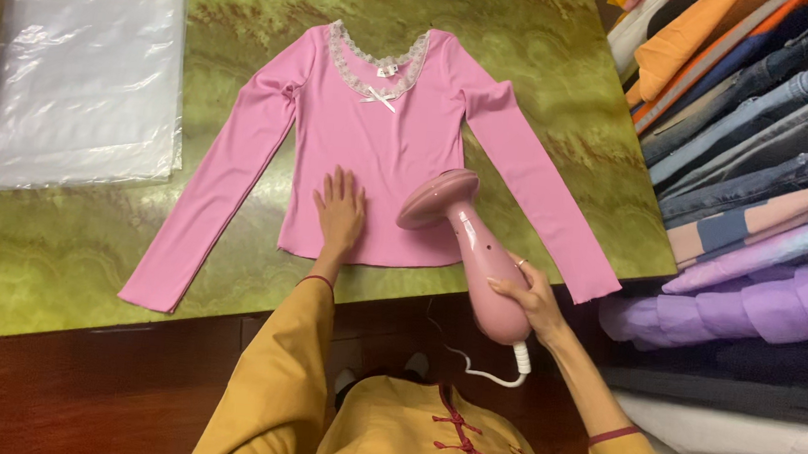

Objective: The person removes a pink long-sleeved top from a clothing rack, lays it on a table, and smooths it out. They then use a handheld garment steamer to steam the top, moving the device over the sleeves and body of the garment.

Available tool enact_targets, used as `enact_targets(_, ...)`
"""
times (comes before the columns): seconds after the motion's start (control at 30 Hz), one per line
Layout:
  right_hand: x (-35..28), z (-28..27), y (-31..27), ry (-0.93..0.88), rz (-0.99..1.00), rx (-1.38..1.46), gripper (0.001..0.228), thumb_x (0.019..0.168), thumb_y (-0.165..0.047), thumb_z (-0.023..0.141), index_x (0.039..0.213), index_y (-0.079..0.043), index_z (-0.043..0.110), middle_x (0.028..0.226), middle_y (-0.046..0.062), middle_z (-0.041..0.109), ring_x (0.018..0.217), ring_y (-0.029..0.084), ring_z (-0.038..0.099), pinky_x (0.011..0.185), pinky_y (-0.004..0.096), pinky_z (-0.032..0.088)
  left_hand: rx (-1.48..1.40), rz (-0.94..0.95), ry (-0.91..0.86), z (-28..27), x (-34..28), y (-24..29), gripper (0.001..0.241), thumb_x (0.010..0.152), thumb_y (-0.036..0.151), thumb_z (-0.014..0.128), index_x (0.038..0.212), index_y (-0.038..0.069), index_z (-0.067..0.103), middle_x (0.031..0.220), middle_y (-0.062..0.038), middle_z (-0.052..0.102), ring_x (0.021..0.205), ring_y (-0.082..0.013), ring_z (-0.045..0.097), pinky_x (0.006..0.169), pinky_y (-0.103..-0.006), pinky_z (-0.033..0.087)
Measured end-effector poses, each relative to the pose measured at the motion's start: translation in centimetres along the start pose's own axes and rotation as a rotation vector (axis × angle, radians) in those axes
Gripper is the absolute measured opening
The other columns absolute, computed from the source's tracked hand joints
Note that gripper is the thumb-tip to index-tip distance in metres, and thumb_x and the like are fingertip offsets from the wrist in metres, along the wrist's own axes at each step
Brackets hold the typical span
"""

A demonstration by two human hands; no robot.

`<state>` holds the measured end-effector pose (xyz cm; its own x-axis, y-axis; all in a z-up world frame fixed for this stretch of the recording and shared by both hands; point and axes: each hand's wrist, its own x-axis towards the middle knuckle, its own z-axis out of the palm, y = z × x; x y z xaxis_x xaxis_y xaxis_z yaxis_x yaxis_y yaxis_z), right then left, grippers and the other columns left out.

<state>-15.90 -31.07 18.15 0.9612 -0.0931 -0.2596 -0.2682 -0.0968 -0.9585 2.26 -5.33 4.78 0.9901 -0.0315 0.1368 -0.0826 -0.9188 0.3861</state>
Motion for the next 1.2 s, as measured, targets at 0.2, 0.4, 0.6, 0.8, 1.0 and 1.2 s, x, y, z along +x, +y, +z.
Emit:
enact_targets(0.2, 2.4, 4.5, 1.1, -0.016, -0.056, -0.012, 0.066, 0.060, -0.031, 0.074, 0.119, -0.007, 0.056, 0.108, 0.010, 0.059, 0.097, 0.016, 0.050, 0.090, 0.030, 0.036, 0.139, 0.087, 0.113, 0.3, -0.6, -7.2, 0.045, 0.094, 0.036, 0.030, 0.131, 0.012, 0.040, 0.140, -0.011, 0.031, 0.129, -0.0291, 0.027, 0.104, -0.0484, 0.021)
enact_targets(0.4, 4.0, 9.1, -0.8, -0.025, -0.129, -0.033, 0.066, 0.060, -0.031, 0.077, 0.118, -0.006, 0.055, 0.106, 0.012, 0.060, 0.098, 0.016, 0.052, 0.089, 0.031, 0.039, 0.107, 0.003, 0.119, 0.0, -2.3, -7.2, 0.048, 0.093, 0.037, 0.029, 0.133, 0.011, 0.036, 0.141, -0.016, 0.026, 0.130, -0.0313, 0.024, 0.104, -0.0488, 0.021)
enact_targets(0.6, 7.4, 11.8, -0.3, -0.006, -0.098, -0.084, 0.070, 0.059, -0.035, 0.078, 0.119, -0.008, 0.055, 0.106, 0.013, 0.061, 0.099, 0.020, 0.056, 0.087, 0.033, 0.040, -0.019, -0.140, 0.114, -1.4, -2.8, -5.3, 0.048, 0.093, 0.035, 0.029, 0.131, 0.007, 0.038, 0.141, -0.017, 0.025, 0.130, -0.0317, 0.025, 0.103, -0.0508, 0.021)
enact_targets(0.8, 9.0, 13.6, -2.0, 0.025, -0.064, -0.120, 0.070, 0.058, -0.036, 0.078, 0.119, -0.011, 0.055, 0.107, 0.013, 0.061, 0.101, 0.022, 0.056, 0.087, 0.035, 0.042, 0.035, -0.038, 0.134, -1.7, 0.4, -7.0, 0.042, 0.094, 0.031, 0.032, 0.128, 0.008, 0.042, 0.138, -0.014, 0.031, 0.127, -0.0304, 0.031, 0.101, -0.0525, 0.024)
enact_targets(1.0, 12.0, 16.0, -4.2, 0.082, -0.025, -0.103, 0.067, 0.059, -0.033, 0.077, 0.118, -0.010, 0.056, 0.106, 0.015, 0.061, 0.102, 0.025, 0.056, 0.086, 0.037, 0.042, 0.153, 0.141, -0.027, -0.8, 6.6, -10.2, 0.049, 0.091, 0.037, 0.034, 0.132, 0.011, 0.037, 0.141, -0.009, 0.029, 0.130, -0.0280, 0.025, 0.103, -0.0534, 0.020)
enact_targets(1.2, 17.0, 18.5, -5.4, 0.114, -0.004, -0.102, 0.068, 0.058, -0.036, 0.078, 0.118, -0.014, 0.056, 0.104, 0.012, 0.062, 0.099, 0.023, 0.057, 0.085, 0.035, 0.043, 0.153, 0.193, -0.074, -1.9, 7.9, -11.6, 0.056, 0.089, 0.045, 0.032, 0.132, 0.009, 0.035, 0.142, -0.013, 0.024, 0.131, -0.0342, 0.020, 0.104, -0.0513, 0.018)
